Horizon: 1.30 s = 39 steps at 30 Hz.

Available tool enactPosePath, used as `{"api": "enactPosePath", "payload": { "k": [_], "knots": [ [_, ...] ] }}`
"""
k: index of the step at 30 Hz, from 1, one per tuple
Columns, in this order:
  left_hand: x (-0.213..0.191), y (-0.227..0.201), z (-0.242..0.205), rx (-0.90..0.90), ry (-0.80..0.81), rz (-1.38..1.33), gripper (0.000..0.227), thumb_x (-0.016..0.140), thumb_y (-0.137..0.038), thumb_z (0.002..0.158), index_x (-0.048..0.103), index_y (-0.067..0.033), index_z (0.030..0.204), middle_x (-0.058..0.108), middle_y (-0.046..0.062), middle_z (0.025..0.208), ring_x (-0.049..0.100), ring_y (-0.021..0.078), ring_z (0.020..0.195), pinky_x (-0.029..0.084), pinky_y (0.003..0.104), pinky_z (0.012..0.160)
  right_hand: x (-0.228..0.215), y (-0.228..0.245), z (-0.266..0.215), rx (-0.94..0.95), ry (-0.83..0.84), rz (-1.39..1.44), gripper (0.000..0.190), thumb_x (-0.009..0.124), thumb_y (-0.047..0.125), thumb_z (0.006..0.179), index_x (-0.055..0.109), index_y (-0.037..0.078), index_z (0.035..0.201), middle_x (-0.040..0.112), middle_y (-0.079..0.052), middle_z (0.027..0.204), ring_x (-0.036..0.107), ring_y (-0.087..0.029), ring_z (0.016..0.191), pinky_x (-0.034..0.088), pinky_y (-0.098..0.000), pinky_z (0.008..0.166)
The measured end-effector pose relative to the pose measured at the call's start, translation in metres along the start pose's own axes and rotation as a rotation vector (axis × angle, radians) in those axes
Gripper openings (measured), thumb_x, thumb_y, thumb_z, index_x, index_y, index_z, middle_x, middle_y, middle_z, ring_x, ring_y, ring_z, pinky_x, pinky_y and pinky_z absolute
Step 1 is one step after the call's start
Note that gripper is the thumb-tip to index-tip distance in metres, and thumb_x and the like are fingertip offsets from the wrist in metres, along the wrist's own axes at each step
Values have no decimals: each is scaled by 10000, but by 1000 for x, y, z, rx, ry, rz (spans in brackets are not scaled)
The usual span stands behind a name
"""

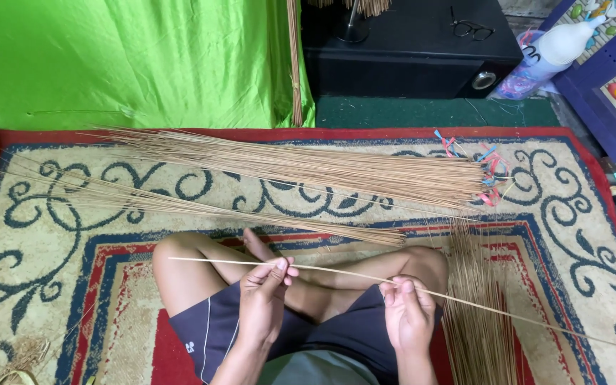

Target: The person is manually stripping and cleaning long, thin wooden sticks, likely palm midribs, to prepare them for crafting.

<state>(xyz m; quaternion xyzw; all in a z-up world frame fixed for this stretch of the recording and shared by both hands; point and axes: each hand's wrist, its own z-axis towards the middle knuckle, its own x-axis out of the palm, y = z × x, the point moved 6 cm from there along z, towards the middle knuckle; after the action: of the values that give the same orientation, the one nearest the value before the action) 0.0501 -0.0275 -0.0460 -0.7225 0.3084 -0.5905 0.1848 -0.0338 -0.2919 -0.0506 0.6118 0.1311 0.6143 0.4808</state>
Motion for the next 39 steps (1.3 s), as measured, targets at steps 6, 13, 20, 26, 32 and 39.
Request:
{"api": "enactPosePath", "payload": {
  "k": [6, 13, 20, 26, 32, 39],
  "knots": [
    [2, -16, 2, 20, 47, 141, 220, 625, -18, 985, 758, 138, 1066, 740, 195, 858, 611, 184, 770, 497, 285, 749, -19, 1, 2, 19, 21, -75, 216, 552, 86, 1054, 689, -76, 1093, 735, -198, 951, 653, -222, 825, 474, -294, 721],
    [-16, -40, 9, 148, 20, 159, 190, 635, -11, 976, 750, 112, 1064, 765, 204, 994, 661, 178, 817, 503, 268, 729, -40, 26, 12, -57, 41, -78, 209, 528, 52, 1056, 702, -49, 1115, 740, -156, 1014, 677, -213, 881, 485, -289, 751],
    [-21, -19, 9, 141, -94, -36, 194, 623, -33, 1005, 732, 101, 1096, 734, 185, 951, 607, 160, 789, 501, 265, 778, -43, 22, 6, -102, -80, -65, 200, 547, 76, 1068, 706, -43, 1081, 726, -145, 1001, 666, -219, 894, 490, -322, 830],
    [-22, -42, 10, 95, -31, 152, 229, 626, -53, 1001, 756, 133, 1030, 748, 197, 863, 609, 164, 732, 487, 256, 691, -49, 28, 3, -64, 10, -118, 209, 533, 49, 1048, 705, -65, 1082, 742, -176, 933, 702, -230, 826, 508, -270, 707],
    [-19, -27, 7, 74, -107, -33, 221, 622, -99, 1029, 748, 82, 1030, 725, 138, 847, 588, 136, 725, 475, 237, 721, -31, 21, 8, -37, 16, 85, 219, 555, 77, 1059, 737, -36, 1105, 748, -142, 942, 588, -179, 765, 434, -328, 785],
    [-21, -35, 8, 74, -70, -12, 229, 596, -109, 1042, 739, 64, 990, 727, 137, 849, 602, 139, 718, 478, 246, 720, -41, 20, 5, -47, 25, 37, 215, 549, 52, 1056, 724, -59, 1114, 751, -155, 1006, 638, -214, 823, 500, -336, 814]
  ]
}}
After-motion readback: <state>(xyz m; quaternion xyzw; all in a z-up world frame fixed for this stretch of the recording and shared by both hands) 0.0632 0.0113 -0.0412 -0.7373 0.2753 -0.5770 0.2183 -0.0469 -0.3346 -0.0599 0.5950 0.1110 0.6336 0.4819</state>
